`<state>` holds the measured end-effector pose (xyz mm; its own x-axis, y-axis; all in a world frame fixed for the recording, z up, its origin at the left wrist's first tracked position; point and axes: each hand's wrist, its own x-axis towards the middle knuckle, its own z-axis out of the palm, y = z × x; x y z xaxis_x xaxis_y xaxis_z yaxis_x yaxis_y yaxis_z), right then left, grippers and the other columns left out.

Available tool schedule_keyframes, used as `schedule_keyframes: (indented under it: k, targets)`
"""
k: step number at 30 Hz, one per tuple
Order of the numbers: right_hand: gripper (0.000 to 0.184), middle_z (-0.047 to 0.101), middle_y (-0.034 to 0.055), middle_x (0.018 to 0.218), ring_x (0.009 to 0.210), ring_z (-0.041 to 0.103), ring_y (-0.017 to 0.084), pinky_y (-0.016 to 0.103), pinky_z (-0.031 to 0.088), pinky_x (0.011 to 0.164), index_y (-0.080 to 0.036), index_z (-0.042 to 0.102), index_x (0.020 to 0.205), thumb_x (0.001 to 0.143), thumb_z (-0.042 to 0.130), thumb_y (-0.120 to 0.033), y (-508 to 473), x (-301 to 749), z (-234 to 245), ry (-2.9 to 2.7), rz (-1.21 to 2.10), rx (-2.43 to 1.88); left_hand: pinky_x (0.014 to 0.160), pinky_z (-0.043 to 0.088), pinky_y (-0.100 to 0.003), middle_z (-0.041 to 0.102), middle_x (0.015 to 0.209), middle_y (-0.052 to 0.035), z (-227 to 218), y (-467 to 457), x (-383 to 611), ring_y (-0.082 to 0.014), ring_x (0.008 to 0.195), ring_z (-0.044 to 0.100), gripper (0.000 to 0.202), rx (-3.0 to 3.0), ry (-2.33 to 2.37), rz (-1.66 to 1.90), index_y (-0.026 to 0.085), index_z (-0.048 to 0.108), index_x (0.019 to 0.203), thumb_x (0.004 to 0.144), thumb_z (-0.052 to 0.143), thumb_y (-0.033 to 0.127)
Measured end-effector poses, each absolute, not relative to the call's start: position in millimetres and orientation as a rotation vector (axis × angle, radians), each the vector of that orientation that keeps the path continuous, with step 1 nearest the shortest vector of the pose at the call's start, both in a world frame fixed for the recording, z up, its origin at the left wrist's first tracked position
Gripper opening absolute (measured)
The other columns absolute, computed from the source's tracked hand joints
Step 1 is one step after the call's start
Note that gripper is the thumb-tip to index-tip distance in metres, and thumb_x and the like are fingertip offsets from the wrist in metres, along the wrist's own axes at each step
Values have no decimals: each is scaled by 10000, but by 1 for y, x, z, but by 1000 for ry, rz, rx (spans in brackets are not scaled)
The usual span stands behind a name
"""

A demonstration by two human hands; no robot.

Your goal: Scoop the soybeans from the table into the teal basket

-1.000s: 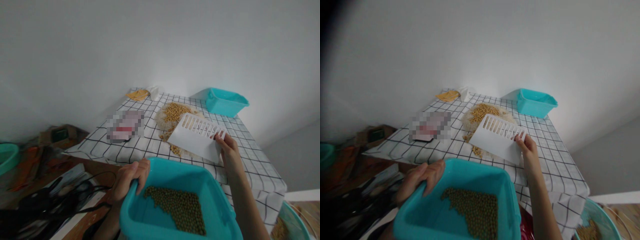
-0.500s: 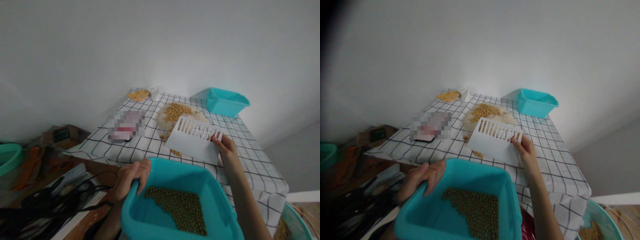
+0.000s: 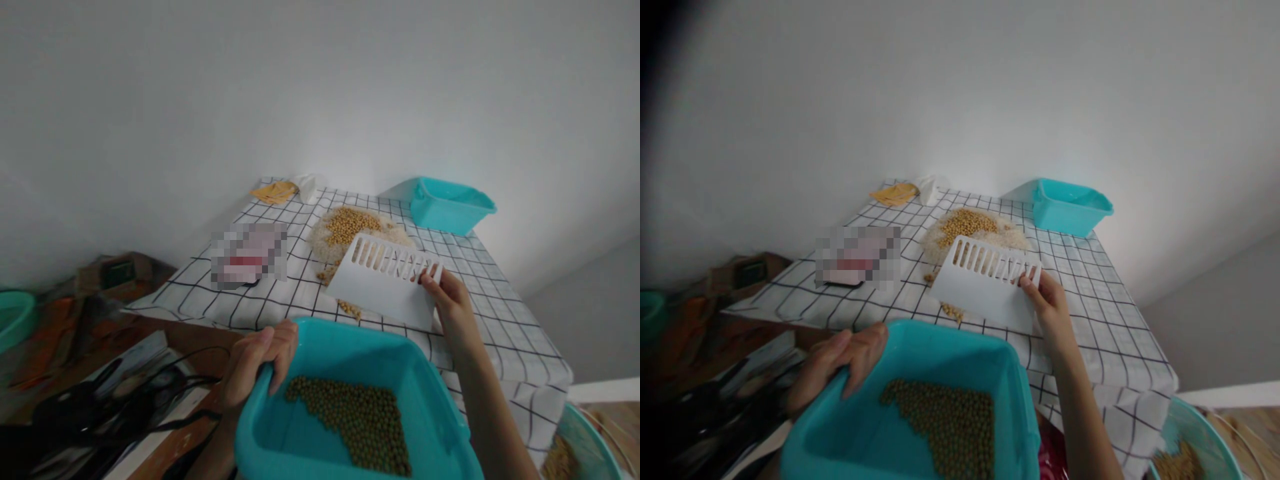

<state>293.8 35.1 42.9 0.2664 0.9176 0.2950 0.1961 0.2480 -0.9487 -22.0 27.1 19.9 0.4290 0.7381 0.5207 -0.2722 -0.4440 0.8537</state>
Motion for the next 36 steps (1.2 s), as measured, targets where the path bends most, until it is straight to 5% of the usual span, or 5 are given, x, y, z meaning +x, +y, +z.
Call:
schedule_keyframes:
  k: [25, 36]
  targets:
    - [223, 696, 19, 808, 785, 595, 213, 288, 444, 703, -238, 693, 765, 861, 703, -439, 33, 293, 43, -1266, 810, -1198, 683, 403, -378, 469, 427, -2, 17, 26, -23, -171, 469, 424, 668, 1630, 430, 1237, 198, 445, 461, 1078, 208, 292]
    - [207, 745, 31, 909, 824, 628, 218, 292, 463, 719, -244, 757, 906, 865, 705, -441, 32, 291, 44, -1240, 882, -1203, 681, 413, -366, 435, 409, 2, 26, 24, -17, -152, 453, 412, 679, 1638, 470, 1274, 189, 419, 439, 1078, 218, 298]
